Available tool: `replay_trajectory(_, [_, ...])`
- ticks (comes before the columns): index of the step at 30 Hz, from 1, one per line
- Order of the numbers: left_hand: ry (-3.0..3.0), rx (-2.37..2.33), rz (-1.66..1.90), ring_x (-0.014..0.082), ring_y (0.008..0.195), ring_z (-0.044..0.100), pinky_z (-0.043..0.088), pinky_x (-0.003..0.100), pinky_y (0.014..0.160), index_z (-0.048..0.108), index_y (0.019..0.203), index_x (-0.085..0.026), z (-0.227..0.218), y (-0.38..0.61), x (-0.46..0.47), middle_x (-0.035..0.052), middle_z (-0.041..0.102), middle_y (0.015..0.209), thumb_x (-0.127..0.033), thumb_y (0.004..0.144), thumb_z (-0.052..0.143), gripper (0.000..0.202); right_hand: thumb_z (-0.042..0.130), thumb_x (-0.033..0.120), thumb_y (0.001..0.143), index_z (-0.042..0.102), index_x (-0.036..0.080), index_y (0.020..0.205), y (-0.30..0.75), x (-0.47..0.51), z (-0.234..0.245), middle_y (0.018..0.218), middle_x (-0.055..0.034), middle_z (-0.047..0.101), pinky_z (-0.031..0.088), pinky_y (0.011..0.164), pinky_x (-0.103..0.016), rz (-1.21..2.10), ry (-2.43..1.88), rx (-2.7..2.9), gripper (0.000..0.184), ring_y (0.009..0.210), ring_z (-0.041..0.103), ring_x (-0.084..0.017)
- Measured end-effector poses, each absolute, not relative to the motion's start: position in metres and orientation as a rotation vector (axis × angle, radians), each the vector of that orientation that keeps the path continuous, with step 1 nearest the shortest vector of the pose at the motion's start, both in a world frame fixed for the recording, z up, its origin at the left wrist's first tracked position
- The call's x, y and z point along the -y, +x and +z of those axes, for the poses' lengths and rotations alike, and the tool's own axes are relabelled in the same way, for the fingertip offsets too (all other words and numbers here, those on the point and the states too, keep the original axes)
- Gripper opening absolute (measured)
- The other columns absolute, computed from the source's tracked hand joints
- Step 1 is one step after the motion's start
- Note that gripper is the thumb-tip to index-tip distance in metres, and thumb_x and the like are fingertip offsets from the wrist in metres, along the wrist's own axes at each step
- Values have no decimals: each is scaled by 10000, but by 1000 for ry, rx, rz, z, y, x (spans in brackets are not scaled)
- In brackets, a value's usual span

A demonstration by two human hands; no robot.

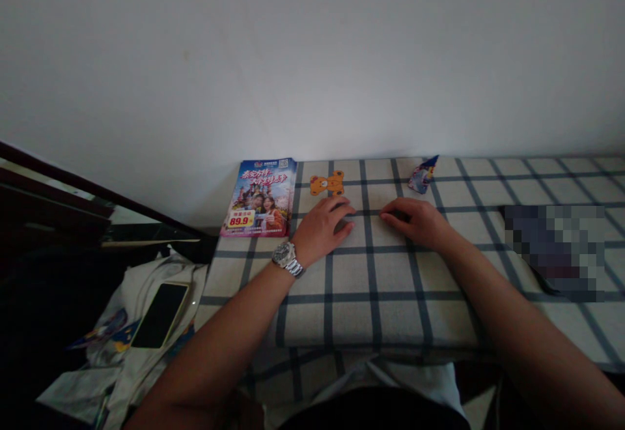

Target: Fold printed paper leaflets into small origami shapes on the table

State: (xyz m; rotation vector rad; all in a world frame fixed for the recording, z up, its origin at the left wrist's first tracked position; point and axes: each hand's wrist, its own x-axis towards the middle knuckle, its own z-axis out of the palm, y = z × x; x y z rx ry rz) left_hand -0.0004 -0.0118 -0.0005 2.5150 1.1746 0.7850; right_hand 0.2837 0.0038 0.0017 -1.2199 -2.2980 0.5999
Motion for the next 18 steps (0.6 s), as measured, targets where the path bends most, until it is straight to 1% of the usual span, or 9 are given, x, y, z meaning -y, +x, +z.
replay_trajectory(18, [2499,-1183,786,246,1266,613,532,462,1110,669,1220,-229,-1,-1,13,71,628,1358,-272,1004,641,221,594,391,1011,728,220,983,282,-3,7,901,-55,746,500,699,-329,592,-1221,2309,219,770,665,-201])
